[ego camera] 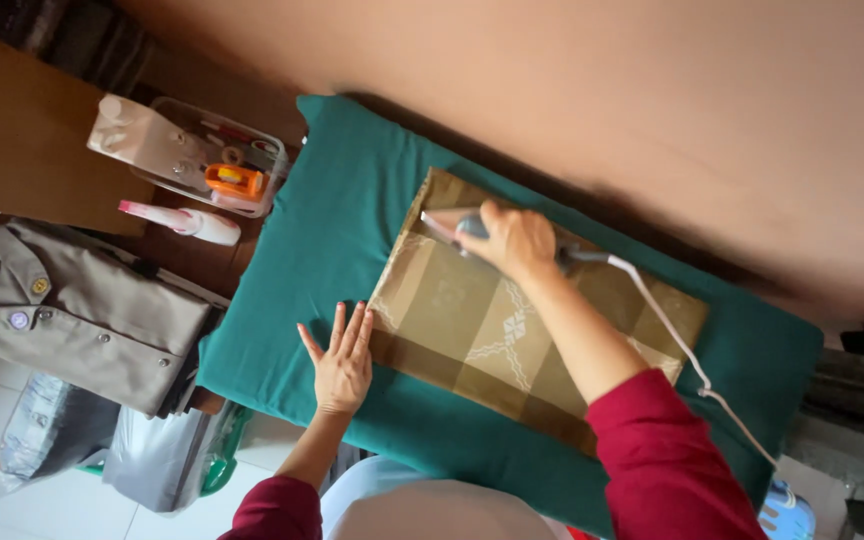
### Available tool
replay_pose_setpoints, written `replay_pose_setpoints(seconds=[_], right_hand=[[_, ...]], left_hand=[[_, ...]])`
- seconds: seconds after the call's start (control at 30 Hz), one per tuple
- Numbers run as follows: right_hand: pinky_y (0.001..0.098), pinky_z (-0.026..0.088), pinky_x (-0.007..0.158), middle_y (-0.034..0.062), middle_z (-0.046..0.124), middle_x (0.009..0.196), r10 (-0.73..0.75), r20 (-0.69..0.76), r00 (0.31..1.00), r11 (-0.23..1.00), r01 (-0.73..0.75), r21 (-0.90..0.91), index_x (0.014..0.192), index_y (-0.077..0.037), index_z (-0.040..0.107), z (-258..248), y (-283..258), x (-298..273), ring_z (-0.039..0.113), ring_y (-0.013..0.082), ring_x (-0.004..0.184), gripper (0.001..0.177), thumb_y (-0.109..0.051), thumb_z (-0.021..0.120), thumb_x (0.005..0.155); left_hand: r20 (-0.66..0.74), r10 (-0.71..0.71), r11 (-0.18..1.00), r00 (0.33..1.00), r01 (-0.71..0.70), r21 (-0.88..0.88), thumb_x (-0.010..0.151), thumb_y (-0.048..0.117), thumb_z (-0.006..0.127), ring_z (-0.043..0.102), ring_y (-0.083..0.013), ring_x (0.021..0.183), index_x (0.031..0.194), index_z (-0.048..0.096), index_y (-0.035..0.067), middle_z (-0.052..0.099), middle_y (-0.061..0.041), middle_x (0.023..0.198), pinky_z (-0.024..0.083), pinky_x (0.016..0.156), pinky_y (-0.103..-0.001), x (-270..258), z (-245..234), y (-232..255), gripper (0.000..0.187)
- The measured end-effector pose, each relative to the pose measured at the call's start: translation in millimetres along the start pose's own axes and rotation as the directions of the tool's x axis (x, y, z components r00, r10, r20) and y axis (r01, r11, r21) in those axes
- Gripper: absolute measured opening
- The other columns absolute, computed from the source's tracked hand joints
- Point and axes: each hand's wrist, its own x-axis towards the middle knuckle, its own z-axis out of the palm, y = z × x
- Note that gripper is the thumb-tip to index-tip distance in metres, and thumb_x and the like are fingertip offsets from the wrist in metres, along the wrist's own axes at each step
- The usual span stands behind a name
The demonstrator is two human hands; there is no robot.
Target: Ironing a piece of patterned cloth on an ironing board.
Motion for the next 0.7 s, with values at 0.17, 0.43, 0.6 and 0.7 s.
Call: replay_pose_setpoints(seconds=[0.17, 0.43, 0.6, 0.7], right_hand=[[0.0519, 0.057, 0.062, 0.0233, 0.071, 0.072, 0.08, -0.162, 0.984, 0.997, -0.081, -0.001, 0.09, -0.007, 0.067, -4.1, -7.1, 57.2, 0.072, 0.0409, 0.069, 0.059, -0.065, 0.072, 0.084], [0.0543, 0.057, 0.071, 0.0265, 0.073, 0.086, 0.195, -0.128, 0.972, 0.971, -0.172, 0.168, 0.093, -0.003, 0.067, 5.4, -51.4, 58.8, 0.072, 0.044, 0.083, 0.056, -0.058, 0.072, 0.088], [0.0539, 0.058, 0.073, 0.0282, 0.072, 0.088, 0.218, -0.107, 0.97, 0.942, -0.181, 0.282, 0.098, 0.001, 0.065, 17.7, -75.1, 39.1, 0.072, 0.0452, 0.084, 0.053, -0.052, 0.068, 0.092], [0.0542, 0.057, 0.074, 0.0298, 0.071, 0.089, 0.229, -0.062, 0.972, 0.939, -0.203, 0.279, 0.097, 0.001, 0.064, 19.8, -93.7, 23.3, 0.072, 0.0458, 0.085, 0.054, -0.052, 0.067, 0.094]], left_hand=[[0.008, 0.003, 0.999, 1.0, -0.003, -0.035, 0.093, 0.012, 0.056, 0.035, -0.0247, 0.152, 0.157, 0.038, 0.015, 0.042, -0.001, 0.162, 0.01, 0.117, -0.079, 0.5, 1.7, -0.7, 0.067], [0.052, 0.012, 0.994, 0.999, -0.007, -0.11, 0.09, 0.011, 0.058, 0.03, -0.0261, 0.153, 0.157, 0.037, 0.012, 0.039, -0.005, 0.163, 0.01, 0.12, -0.073, -5.2, 6.0, -4.3, 0.07], [-0.084, -0.013, 0.988, 0.996, 0.0, -0.156, 0.083, 0.014, 0.064, 0.053, -0.0295, 0.129, 0.143, 0.056, 0.011, 0.059, -0.012, 0.125, 0.028, 0.118, -0.059, -11.4, 6.9, -6.4, 0.06], [-0.169, -0.032, 0.985, 0.985, 0.002, -0.172, 0.083, 0.013, 0.064, 0.057, -0.0304, 0.11, 0.125, 0.063, 0.01, 0.062, -0.01, 0.112, 0.037, 0.109, -0.051, -13.0, 5.8, -3.9, 0.043]])
